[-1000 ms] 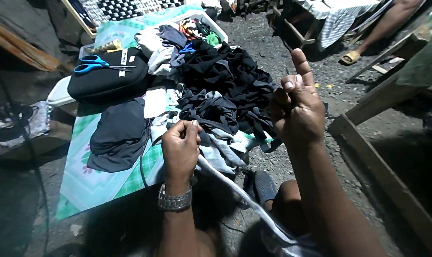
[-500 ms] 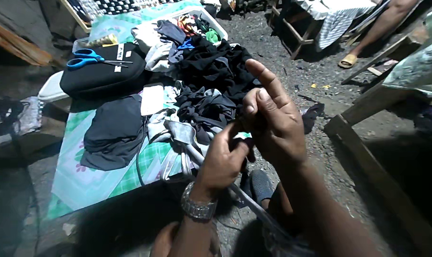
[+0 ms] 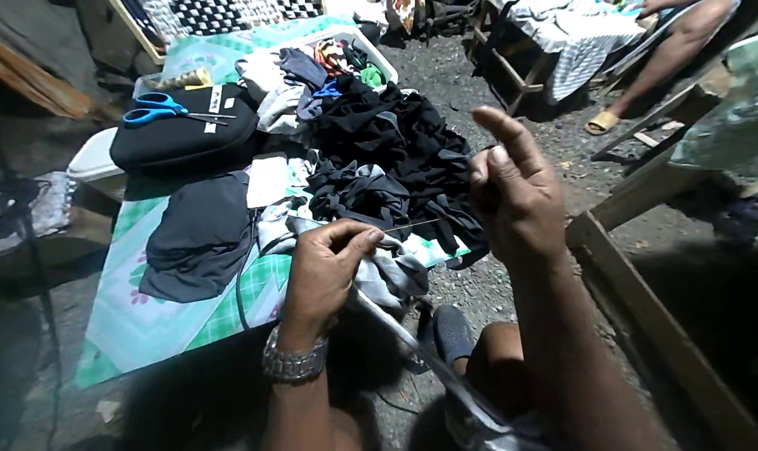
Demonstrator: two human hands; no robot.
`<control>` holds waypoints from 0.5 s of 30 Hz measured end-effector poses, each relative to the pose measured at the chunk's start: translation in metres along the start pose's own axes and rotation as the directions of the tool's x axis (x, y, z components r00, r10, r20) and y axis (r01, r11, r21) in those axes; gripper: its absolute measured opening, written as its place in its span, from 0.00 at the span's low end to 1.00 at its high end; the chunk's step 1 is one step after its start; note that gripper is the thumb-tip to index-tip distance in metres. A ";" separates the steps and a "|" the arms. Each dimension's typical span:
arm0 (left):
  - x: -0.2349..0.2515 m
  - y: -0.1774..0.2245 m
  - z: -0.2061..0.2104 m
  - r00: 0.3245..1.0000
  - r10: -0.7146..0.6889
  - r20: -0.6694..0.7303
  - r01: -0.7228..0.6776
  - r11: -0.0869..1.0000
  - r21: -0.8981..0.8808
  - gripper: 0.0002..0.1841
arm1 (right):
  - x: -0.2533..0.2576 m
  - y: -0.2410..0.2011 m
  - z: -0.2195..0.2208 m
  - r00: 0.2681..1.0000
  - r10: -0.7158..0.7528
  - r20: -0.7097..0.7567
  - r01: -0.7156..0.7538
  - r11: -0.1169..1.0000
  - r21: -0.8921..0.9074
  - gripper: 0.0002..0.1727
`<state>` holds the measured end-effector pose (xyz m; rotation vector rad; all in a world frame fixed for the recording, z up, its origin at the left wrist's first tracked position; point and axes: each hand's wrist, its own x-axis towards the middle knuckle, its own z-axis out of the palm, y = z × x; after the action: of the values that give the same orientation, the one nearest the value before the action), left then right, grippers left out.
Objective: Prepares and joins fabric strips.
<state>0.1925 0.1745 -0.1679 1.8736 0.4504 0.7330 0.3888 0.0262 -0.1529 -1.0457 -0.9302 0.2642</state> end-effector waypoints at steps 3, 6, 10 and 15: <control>0.000 0.000 -0.007 0.998 0.025 -0.064 -0.022 0.999 0.046 0.05 | -0.001 0.005 0.004 0.997 0.015 0.082 -0.001 0.987 -0.162 0.25; 0.000 0.001 -0.009 0.993 0.035 -0.112 -0.027 0.997 0.068 0.04 | 0.000 0.012 0.008 0.992 0.054 0.117 -0.020 0.962 -0.272 0.25; -0.001 0.003 -0.007 0.985 0.089 -0.146 -0.083 0.995 0.053 0.04 | -0.002 0.014 0.015 0.976 0.132 0.174 -0.040 0.891 -0.452 0.21; -0.002 0.008 0.000 0.973 0.149 -0.175 -0.145 0.989 0.037 0.04 | -0.010 0.025 0.034 0.922 0.222 0.316 -0.105 0.932 -0.348 0.14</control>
<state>0.1907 0.1697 -0.1614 1.8869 0.4373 1.0030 0.3621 0.0541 -0.1731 -1.4170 -1.2371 0.4617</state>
